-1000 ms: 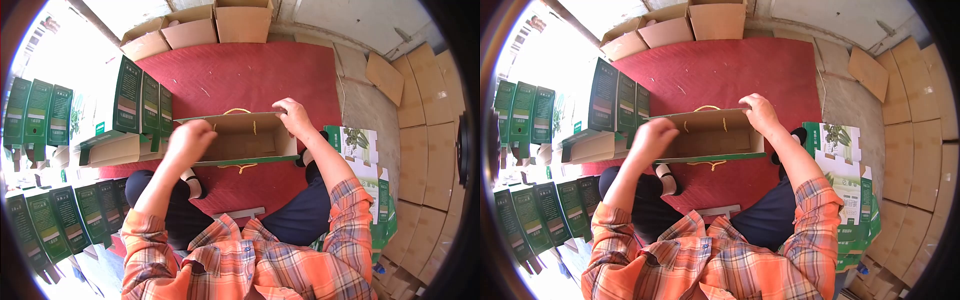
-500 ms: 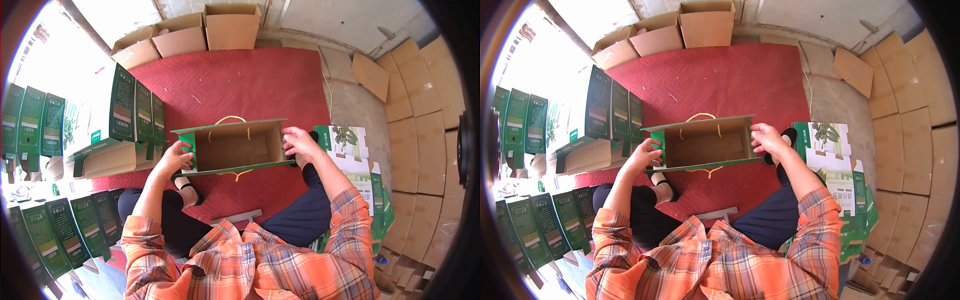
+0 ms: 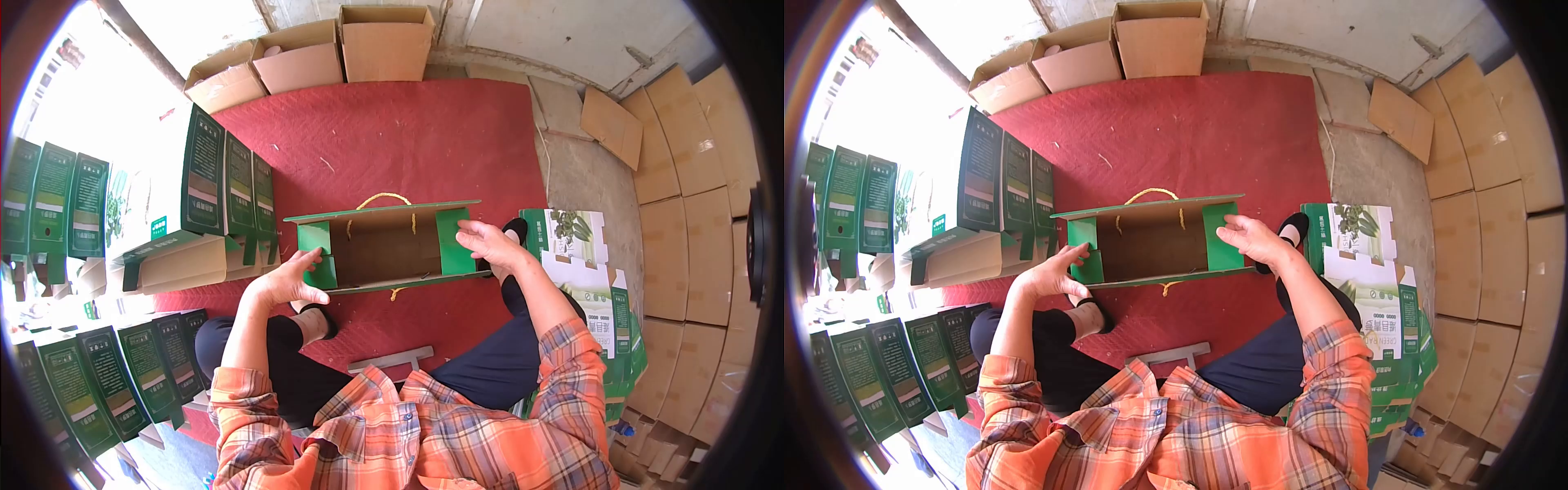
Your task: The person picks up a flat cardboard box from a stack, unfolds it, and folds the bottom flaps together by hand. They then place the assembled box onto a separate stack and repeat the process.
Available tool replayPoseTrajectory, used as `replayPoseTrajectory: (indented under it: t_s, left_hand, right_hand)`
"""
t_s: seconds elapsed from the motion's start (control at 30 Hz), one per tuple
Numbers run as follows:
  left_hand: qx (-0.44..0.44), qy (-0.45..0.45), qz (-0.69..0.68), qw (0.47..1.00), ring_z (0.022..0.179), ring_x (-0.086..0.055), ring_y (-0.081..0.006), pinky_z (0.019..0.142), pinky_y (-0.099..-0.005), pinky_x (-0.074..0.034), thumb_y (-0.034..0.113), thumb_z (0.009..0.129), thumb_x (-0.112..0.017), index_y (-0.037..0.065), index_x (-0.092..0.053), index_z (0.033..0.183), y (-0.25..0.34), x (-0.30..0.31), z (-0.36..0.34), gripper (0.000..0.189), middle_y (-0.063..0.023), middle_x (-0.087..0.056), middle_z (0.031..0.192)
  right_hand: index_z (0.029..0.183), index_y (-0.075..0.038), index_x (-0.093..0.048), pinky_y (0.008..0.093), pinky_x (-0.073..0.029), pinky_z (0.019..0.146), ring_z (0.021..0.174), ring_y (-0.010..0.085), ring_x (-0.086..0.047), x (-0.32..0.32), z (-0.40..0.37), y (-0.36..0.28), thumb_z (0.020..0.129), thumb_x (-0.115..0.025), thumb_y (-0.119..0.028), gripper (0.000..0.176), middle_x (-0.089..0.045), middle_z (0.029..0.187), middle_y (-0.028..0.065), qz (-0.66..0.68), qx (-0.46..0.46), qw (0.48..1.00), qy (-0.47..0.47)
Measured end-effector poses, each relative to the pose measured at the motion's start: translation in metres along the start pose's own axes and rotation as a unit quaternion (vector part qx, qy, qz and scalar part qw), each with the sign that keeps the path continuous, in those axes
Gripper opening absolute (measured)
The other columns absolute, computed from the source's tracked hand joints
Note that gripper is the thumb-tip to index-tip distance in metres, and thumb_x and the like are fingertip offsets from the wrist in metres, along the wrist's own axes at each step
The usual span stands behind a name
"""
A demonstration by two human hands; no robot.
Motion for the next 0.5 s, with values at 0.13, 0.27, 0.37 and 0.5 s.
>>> replayPoseTrajectory:
  t_s: [0.13, 0.27, 0.37, 0.5]
  left_hand:
    - [0.068, 0.053, 0.013, 0.996, 0.124, -0.051, -0.0339, 0.103, -0.0414, -0.042, 0.051, 0.071, -0.079, -0.003, -0.043, 0.14, 0.014, 0.007, 0.003, 0.094, -0.021, -0.054, 0.129]
    - [0.103, 0.134, 0.017, 0.986, 0.118, -0.053, -0.035, 0.098, -0.041, -0.045, 0.031, 0.085, -0.069, 0.004, -0.061, 0.125, 0.012, 0.006, 0.02, 0.048, -0.0195, -0.06, 0.12]
    - [0.016, 0.265, 0.145, 0.953, 0.111, -0.056, -0.0348, 0.093, -0.0408, -0.047, 0.025, 0.083, -0.069, 0.007, -0.064, 0.119, 0.011, -0.003, 0.027, 0.04, -0.0173, -0.061, 0.114]
    - [-0.078, 0.31, 0.267, 0.909, 0.113, -0.051, -0.0327, 0.1, -0.0484, -0.04, 0.02, 0.073, -0.077, 0.012, -0.063, 0.118, 0.039, -0.026, 0.023, 0.049, -0.0109, -0.056, 0.118]
  right_hand:
    - [0.147, -0.001, -0.034, 0.039, -0.043, 0.098, 0.127, 0.029, -0.049, 0.002, -0.004, 0.013, 0.086, -0.066, -0.054, 0.087, -0.051, 0.137, 0.0231, -0.013, 0.036, 0.999, -0.033]
    - [0.137, -0.004, -0.048, 0.0392, -0.043, 0.098, 0.128, 0.0296, -0.049, 0.0, 0.005, 0.024, 0.089, -0.066, -0.036, 0.06, -0.051, 0.138, 0.0195, -0.069, 0.077, 0.995, 0.008]
    - [0.118, -0.006, -0.062, 0.0389, -0.047, 0.093, 0.117, 0.0321, -0.053, -0.013, 0.011, 0.019, 0.086, -0.065, -0.013, 0.032, -0.059, 0.124, 0.0133, -0.181, 0.176, 0.958, 0.138]
    - [0.098, -0.009, -0.065, 0.0424, -0.048, 0.083, 0.099, 0.0295, -0.056, -0.031, 0.0, -0.001, 0.081, -0.065, -0.009, 0.018, -0.06, 0.101, 0.0073, -0.359, 0.256, 0.845, 0.302]
Point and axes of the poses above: each hand's wrist, its own z-axis towards the middle knuckle, its own x-axis out of the back of the hand, y = z × x, the point moved 4 cm from there along z, towards the middle knuckle
